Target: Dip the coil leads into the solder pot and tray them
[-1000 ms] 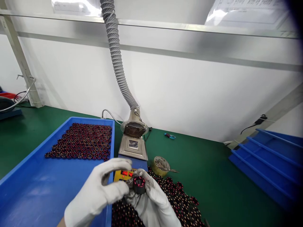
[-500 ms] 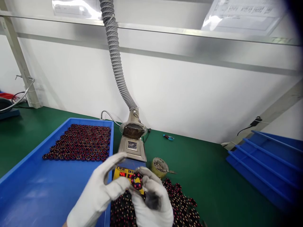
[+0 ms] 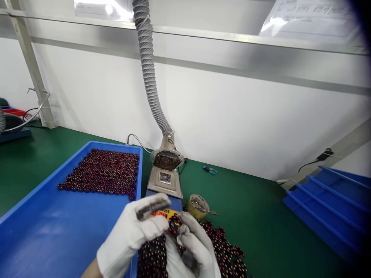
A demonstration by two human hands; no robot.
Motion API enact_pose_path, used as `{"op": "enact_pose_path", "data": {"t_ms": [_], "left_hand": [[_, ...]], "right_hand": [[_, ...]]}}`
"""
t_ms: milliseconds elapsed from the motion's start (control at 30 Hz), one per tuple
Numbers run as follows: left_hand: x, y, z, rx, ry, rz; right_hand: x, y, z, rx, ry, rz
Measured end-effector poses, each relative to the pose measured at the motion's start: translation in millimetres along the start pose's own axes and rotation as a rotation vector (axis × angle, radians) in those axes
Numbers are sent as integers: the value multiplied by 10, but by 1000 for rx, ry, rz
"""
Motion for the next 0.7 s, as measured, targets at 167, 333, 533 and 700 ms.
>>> {"op": "enact_pose_path", "data": {"t_ms": [167, 333, 533, 700], "left_hand": [[91, 8, 93, -16, 146, -158], [93, 134, 154, 62, 136, -167], [67, 84, -23, 4, 67, 6], [51, 94, 102, 237, 155, -115]], "right_hand": [[12, -50, -29, -7, -47, 33], [-12, -35, -33, -26, -59, 6], [8, -65, -47, -58, -101, 37], [-24, -63, -60, -52, -88, -13]]}}
Point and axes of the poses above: each hand's wrist, its own x-axis away from the middle knuckle, its own z-axis out of the back of the hand, y = z × x, the point moved 6 cm from there along -x, towards the middle knuckle, and after that the axes turned 3 degrees about z, right-handed, at the moved point
